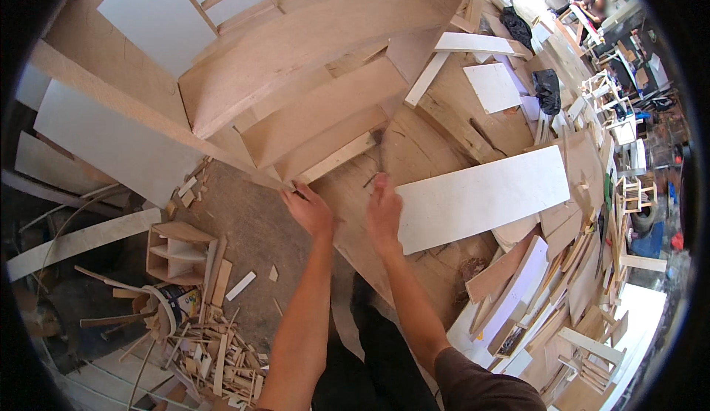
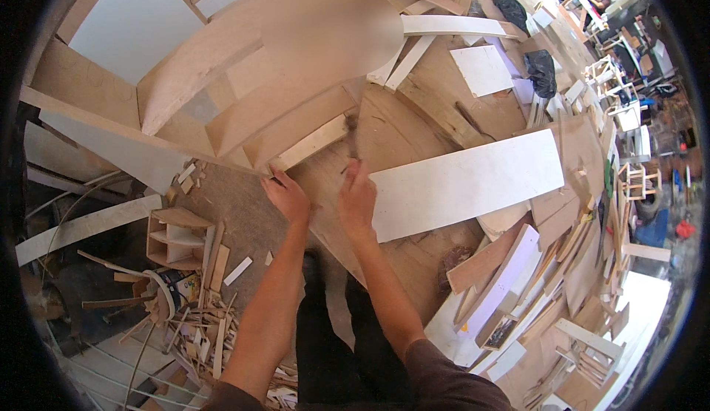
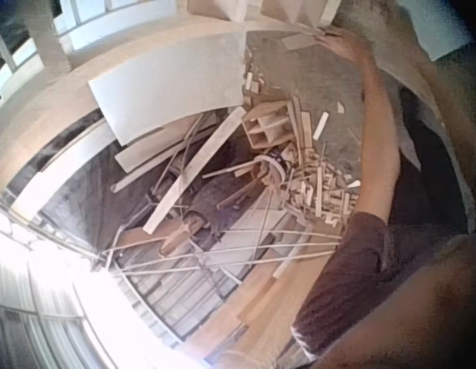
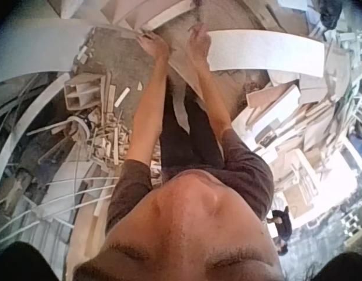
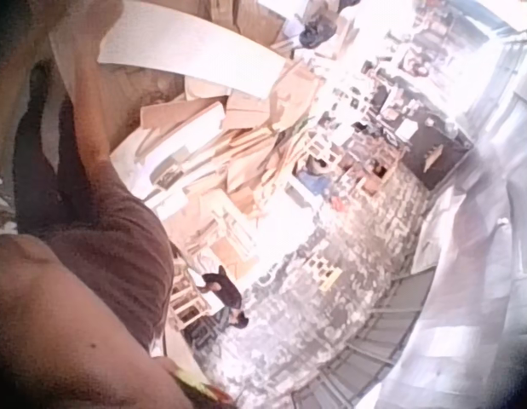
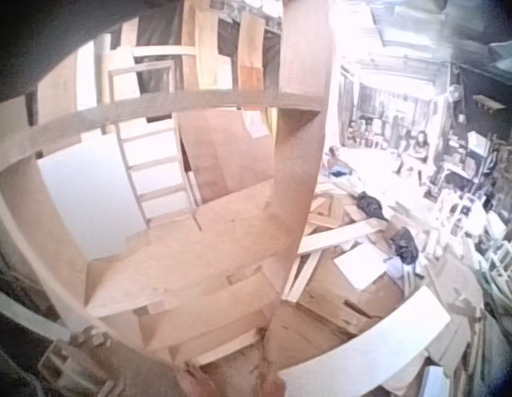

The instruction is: The person hammers nails into a wooden shelf unit using a hammer and then lifts the shelf to move it to another part of the workshop.

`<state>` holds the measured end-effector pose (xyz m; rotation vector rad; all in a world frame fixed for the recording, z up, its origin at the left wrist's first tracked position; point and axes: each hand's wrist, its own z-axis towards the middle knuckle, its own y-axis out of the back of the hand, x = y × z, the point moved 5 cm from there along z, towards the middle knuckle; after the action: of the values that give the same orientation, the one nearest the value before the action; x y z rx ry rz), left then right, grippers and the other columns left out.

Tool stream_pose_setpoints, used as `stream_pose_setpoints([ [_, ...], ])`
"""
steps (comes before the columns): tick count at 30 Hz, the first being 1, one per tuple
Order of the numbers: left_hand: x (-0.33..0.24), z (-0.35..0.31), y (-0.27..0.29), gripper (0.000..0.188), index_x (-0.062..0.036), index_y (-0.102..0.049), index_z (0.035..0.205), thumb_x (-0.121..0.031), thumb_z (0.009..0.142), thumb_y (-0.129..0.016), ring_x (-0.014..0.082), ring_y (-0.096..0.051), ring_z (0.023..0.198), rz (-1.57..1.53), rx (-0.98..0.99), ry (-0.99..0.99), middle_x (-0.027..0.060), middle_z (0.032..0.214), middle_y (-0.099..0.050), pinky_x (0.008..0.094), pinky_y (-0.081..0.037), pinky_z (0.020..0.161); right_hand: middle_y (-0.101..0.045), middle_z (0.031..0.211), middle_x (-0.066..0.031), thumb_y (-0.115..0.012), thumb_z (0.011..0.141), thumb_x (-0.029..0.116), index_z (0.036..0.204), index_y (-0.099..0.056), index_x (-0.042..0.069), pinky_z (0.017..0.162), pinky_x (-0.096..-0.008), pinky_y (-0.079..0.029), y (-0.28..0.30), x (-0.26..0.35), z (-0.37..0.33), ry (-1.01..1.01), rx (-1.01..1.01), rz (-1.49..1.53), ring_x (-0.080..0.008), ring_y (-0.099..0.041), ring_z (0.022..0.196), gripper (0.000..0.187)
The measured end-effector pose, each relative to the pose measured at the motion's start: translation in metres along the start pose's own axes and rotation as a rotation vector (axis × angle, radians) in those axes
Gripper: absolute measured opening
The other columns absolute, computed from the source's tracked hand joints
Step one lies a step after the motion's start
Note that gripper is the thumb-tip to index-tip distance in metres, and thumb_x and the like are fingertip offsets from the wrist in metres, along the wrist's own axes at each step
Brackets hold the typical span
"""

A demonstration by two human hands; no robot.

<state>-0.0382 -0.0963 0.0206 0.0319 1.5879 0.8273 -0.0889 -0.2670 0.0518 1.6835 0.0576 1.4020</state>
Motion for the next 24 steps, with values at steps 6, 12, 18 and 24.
stream_pose_setpoints([
  [6, 0.003, 0.004, 0.008, 0.049, 0.0106, -0.047, 0.127, -0.032, 0.105, -0.038, 0.0488, -0.035, 0.135, -0.003, 0.019, 0.068, 0.034, 0.145, -0.037, 0.0503, -0.035, 0.109, -0.05, 0.068, -0.0071, -0.041, 0.105, 0.045, 0.086, -0.055, 0.001, 0.053, -0.0333, -0.039, 0.022, 0.025, -0.027, -0.235, -0.041, 0.731, -0.0143, -0.05, 0.059, 0.05],
  [12, -0.012, 0.0, 0.005, 0.055, 0.011, -0.044, 0.134, -0.036, 0.105, -0.037, 0.046, -0.031, 0.14, -0.081, 0.039, 0.049, 0.0331, 0.149, -0.033, 0.0494, -0.032, 0.112, -0.054, 0.075, -0.0091, -0.039, 0.105, 0.048, 0.086, -0.054, 0.001, 0.055, -0.0336, -0.042, 0.03, 0.02, -0.024, 0.272, -0.363, 0.474, -0.0156, -0.052, 0.062, 0.053],
  [18, -0.005, 0.003, 0.009, 0.061, 0.0144, -0.041, 0.137, -0.037, 0.106, -0.034, 0.046, -0.029, 0.141, -0.027, 0.041, 0.03, 0.0343, 0.15, -0.03, 0.0481, -0.031, 0.113, -0.05, 0.062, -0.0138, -0.037, 0.105, 0.044, 0.086, -0.053, -0.001, 0.054, -0.039, -0.04, 0.015, 0.025, -0.018, -0.137, 0.001, 0.382, -0.0257, -0.05, 0.055, 0.052],
  [24, -0.017, -0.001, 0.009, 0.055, 0.0105, -0.041, 0.138, -0.034, 0.105, -0.039, 0.0454, -0.036, 0.135, -0.01, -0.008, 0.045, 0.0297, 0.146, -0.039, 0.0491, -0.032, 0.111, -0.04, 0.064, -0.0063, -0.041, 0.104, 0.04, 0.079, -0.051, 0.002, 0.052, -0.0337, -0.035, 0.047, 0.041, -0.027, 0.41, -0.361, 0.588, -0.019, -0.043, 0.057, 0.047],
])
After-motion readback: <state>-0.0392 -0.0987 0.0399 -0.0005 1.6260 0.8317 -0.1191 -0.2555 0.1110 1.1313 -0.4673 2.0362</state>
